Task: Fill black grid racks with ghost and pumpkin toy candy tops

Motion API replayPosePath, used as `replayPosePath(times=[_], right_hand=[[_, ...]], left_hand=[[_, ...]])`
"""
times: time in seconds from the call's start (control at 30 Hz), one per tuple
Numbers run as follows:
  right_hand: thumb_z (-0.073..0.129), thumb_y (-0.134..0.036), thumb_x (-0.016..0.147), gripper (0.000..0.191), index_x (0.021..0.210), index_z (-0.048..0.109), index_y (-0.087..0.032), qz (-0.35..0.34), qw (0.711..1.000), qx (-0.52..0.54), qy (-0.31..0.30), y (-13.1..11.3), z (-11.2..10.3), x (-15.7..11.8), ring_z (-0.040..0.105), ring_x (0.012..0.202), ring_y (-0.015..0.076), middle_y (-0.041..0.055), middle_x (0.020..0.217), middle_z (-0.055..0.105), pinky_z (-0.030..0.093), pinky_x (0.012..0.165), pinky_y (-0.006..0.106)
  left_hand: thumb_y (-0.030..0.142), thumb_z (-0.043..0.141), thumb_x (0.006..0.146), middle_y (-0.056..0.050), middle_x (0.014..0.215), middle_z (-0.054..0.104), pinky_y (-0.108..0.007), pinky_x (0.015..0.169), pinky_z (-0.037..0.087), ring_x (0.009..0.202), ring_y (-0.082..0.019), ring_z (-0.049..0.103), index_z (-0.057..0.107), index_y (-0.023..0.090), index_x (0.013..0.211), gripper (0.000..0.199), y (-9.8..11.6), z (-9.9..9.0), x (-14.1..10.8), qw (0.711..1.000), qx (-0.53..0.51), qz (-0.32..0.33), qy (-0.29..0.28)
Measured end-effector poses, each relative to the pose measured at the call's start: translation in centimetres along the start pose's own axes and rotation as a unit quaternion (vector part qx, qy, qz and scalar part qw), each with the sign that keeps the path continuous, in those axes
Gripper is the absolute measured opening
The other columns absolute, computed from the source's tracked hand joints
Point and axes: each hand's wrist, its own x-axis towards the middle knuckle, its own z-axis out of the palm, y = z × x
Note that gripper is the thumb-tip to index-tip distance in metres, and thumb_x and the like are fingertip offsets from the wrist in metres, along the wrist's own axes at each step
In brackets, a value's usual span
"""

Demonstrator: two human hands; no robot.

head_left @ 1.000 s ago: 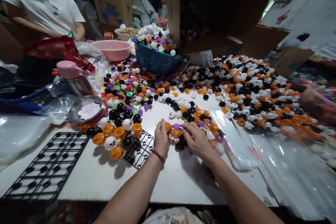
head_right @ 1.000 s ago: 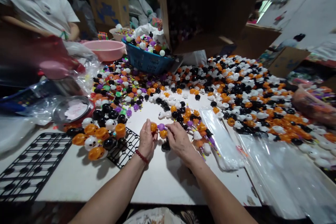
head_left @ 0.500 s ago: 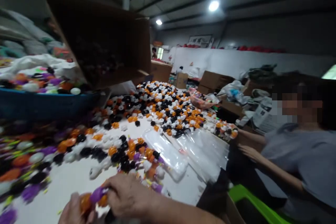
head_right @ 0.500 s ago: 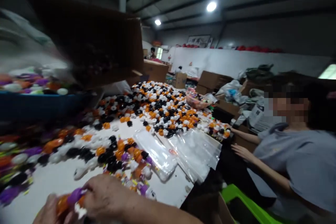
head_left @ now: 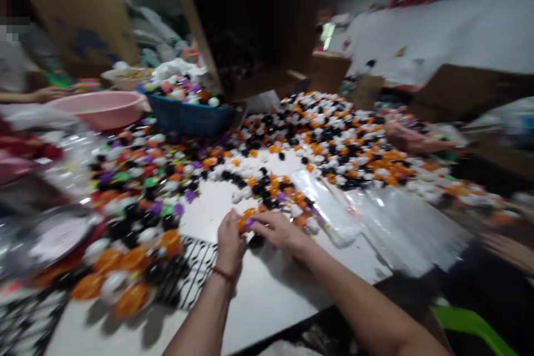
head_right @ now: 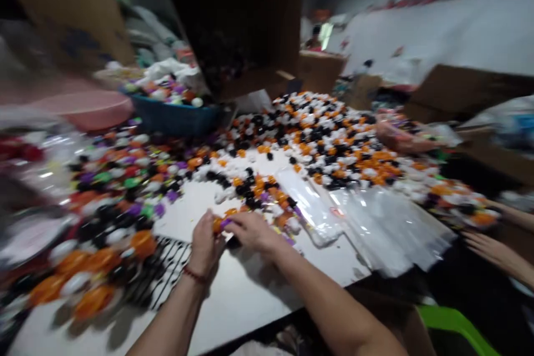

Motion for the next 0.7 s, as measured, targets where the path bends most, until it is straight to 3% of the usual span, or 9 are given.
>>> replayPosePath(times=[0.03, 0.13, 0.37, 0.57, 0.7], right_hand=[[0.052, -0.034, 0.096, 0.025, 0.087, 0.070, -0.019, 0.007, 1.000, 0.023, 0.003, 0.5, 0.2, 0.0, 0.059, 0.074, 0.0154, 0.0011, 0.081, 0.068, 0.041, 0.069, 0.025], [0.054, -0.037, 0.095, 0.027, 0.083, 0.069, -0.019, 0.015, 0.998, 0.056, -0.007, 1.1, 0.5, 0.1, 0.055, 0.069, 0.0142, -0.0002, 0.075, 0.065, 0.038, 0.064, 0.025], [0.051, -0.028, 0.095, 0.031, 0.067, 0.057, -0.019, 0.002, 0.999, -0.039, 0.021, 0.3, 2.1, -0.1, 0.049, 0.063, 0.0131, -0.0005, 0.065, 0.058, 0.032, 0.062, 0.026], [0.048, -0.027, 0.096, 0.029, 0.072, 0.061, -0.018, -0.012, 0.997, -0.067, 0.019, 0.8, 3.4, 0.2, 0.051, 0.066, 0.0145, 0.0023, 0.072, 0.063, 0.036, 0.064, 0.027], [0.040, -0.036, 0.100, 0.035, 0.094, 0.070, -0.020, -0.001, 1.000, 0.010, -0.003, 1.3, 1.5, -0.3, 0.061, 0.075, 0.0172, 0.0040, 0.084, 0.070, 0.047, 0.070, 0.029]], left_hand=[[0.067, 0.045, 0.084, 0.001, 0.058, 0.051, -0.025, 0.048, 0.041, 0.050, -0.013, 0.046, 0.052, 0.020, 0.072, 0.049, -0.8, 0.1, 0.1, 1.000, 0.001, -0.009, 0.011], [0.071, 0.046, 0.085, 0.003, 0.058, 0.048, -0.023, 0.048, 0.039, 0.050, -0.011, 0.044, 0.051, 0.020, 0.073, 0.053, -2.8, 0.3, 0.2, 1.000, -0.001, -0.019, 0.022], [0.067, 0.050, 0.087, 0.006, 0.058, 0.043, -0.022, 0.050, 0.033, 0.053, -0.010, 0.038, 0.048, 0.020, 0.070, 0.051, -4.2, 0.2, -0.5, 0.999, -0.003, -0.006, 0.036], [0.064, 0.052, 0.088, 0.006, 0.059, 0.039, -0.020, 0.053, 0.034, 0.056, -0.009, 0.037, 0.043, 0.020, 0.067, 0.050, -4.2, 0.1, -0.5, 1.000, 0.004, 0.005, 0.029], [0.067, 0.051, 0.087, 0.004, 0.064, 0.051, -0.021, 0.050, 0.037, 0.055, -0.010, 0.045, 0.055, 0.020, 0.079, 0.049, -3.4, 0.3, -0.8, 1.000, 0.001, -0.001, 0.009]])
